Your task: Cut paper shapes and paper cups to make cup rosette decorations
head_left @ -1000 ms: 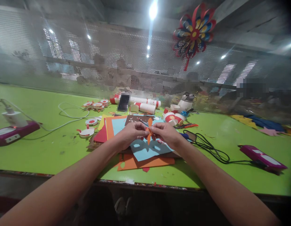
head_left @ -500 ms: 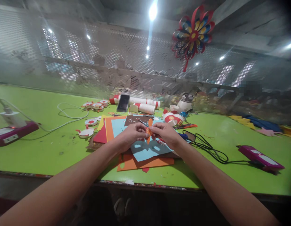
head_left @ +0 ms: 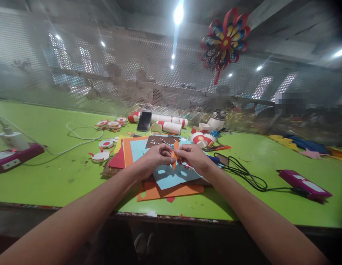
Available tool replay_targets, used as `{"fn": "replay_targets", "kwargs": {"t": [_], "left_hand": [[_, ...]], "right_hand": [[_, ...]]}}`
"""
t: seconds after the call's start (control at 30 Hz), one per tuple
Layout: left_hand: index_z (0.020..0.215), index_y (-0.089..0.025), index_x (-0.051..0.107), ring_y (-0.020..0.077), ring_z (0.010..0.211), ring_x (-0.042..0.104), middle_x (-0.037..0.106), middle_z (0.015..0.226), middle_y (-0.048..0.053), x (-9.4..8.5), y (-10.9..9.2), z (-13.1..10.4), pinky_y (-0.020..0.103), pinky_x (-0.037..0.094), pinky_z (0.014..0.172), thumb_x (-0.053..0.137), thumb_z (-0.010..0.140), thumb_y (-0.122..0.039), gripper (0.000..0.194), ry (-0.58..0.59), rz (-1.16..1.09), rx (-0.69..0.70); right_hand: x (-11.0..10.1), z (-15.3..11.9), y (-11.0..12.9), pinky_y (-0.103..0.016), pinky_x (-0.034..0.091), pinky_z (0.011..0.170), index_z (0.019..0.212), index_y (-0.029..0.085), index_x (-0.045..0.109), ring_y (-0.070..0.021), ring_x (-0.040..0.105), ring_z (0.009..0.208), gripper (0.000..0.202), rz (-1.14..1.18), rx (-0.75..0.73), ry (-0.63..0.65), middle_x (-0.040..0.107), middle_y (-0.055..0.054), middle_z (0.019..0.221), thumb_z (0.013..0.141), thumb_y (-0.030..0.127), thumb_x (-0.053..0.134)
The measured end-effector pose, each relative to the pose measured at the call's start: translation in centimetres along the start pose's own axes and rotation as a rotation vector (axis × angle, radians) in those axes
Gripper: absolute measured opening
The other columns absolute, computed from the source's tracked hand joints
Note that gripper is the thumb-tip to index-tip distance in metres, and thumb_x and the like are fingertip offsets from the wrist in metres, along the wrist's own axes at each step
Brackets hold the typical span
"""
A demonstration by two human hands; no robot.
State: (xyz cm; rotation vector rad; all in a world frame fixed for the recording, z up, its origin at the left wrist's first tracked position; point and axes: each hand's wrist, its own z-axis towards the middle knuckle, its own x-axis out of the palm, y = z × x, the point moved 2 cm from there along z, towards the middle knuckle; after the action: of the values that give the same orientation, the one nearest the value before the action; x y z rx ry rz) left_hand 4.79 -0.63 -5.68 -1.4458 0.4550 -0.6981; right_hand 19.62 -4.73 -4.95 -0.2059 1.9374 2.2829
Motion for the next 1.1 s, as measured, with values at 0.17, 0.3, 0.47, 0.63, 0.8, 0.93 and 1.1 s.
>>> {"fn": "replay_targets", "kwargs": {"t": [0.17,0.3,0.47,0.63,0.8,0.93,1.1], "left_hand": [[0.078,-0.015,0.056,0.0094,0.057,0.053,0.06,0.06,-0.001,-0.08,-0.03,-0.01,0.025,0.037,0.058,0.077,0.054,-0.014,0.032,-0.004,-0.015,-0.003],[0.077,-0.015,0.055,0.0102,0.057,0.053,0.06,0.06,0.0,-0.05,-0.17,-0.1,0.026,0.037,0.057,0.078,0.053,-0.014,0.032,-0.003,-0.03,-0.007],[0.075,-0.014,0.056,0.0108,0.059,0.054,0.06,0.061,0.0,-0.11,-0.17,-0.09,0.025,0.037,0.058,0.077,0.052,-0.013,0.032,-0.012,-0.004,0.002],[0.073,-0.014,0.057,0.0108,0.06,0.052,0.061,0.064,0.0,-0.21,-0.08,-0.06,0.025,0.037,0.058,0.074,0.058,-0.019,0.023,0.025,0.08,-0.006],[0.065,-0.013,0.059,0.0095,0.057,0.049,0.061,0.062,0.001,-0.31,0.1,0.0,0.025,0.035,0.058,0.073,0.061,-0.025,0.019,0.04,0.128,-0.023],[0.061,-0.013,0.059,0.0094,0.054,0.047,0.06,0.058,0.001,-0.36,0.2,0.12,0.025,0.035,0.057,0.073,0.06,-0.026,0.019,0.018,0.159,0.006],[0.061,-0.013,0.058,0.0091,0.053,0.048,0.058,0.056,0.0,-0.4,0.39,0.14,0.025,0.035,0.057,0.073,0.061,-0.026,0.02,0.002,0.14,0.014]], "right_hand": [[-0.06,-0.14,0.22,-0.025,0.039,0.051,0.062,0.016,0.061,-0.0089,0.049,0.049,0.023,0.017,-0.007,0.014,0.059,0.0,0.055,0.07,0.037,0.069],[0.01,-0.34,0.45,-0.024,0.04,0.051,0.064,0.016,0.062,-0.0089,0.051,0.05,0.022,0.019,0.0,0.025,0.061,0.0,0.056,0.066,0.035,0.074],[0.1,-0.35,0.38,-0.023,0.038,0.049,0.063,0.016,0.06,-0.0085,0.051,0.048,0.025,0.014,-0.002,0.004,0.06,0.002,0.052,0.065,0.036,0.074],[-0.04,-0.2,0.18,-0.022,0.034,0.047,0.063,0.015,0.06,-0.0078,0.05,0.046,0.026,-0.007,-0.011,-0.004,0.059,0.002,0.05,0.066,0.037,0.074],[-0.12,-0.17,-0.04,-0.022,0.032,0.045,0.064,0.016,0.06,-0.0082,0.049,0.047,0.025,-0.019,0.003,0.0,0.059,0.002,0.051,0.068,0.037,0.073],[-0.08,-0.27,-0.11,-0.023,0.035,0.047,0.065,0.018,0.06,-0.0088,0.05,0.048,0.024,-0.023,0.035,0.015,0.06,0.001,0.054,0.068,0.039,0.072],[0.01,-0.38,0.02,-0.023,0.032,0.046,0.066,0.017,0.061,-0.0094,0.05,0.049,0.026,-0.028,0.035,0.036,0.058,0.001,0.053,0.068,0.04,0.072]]}}
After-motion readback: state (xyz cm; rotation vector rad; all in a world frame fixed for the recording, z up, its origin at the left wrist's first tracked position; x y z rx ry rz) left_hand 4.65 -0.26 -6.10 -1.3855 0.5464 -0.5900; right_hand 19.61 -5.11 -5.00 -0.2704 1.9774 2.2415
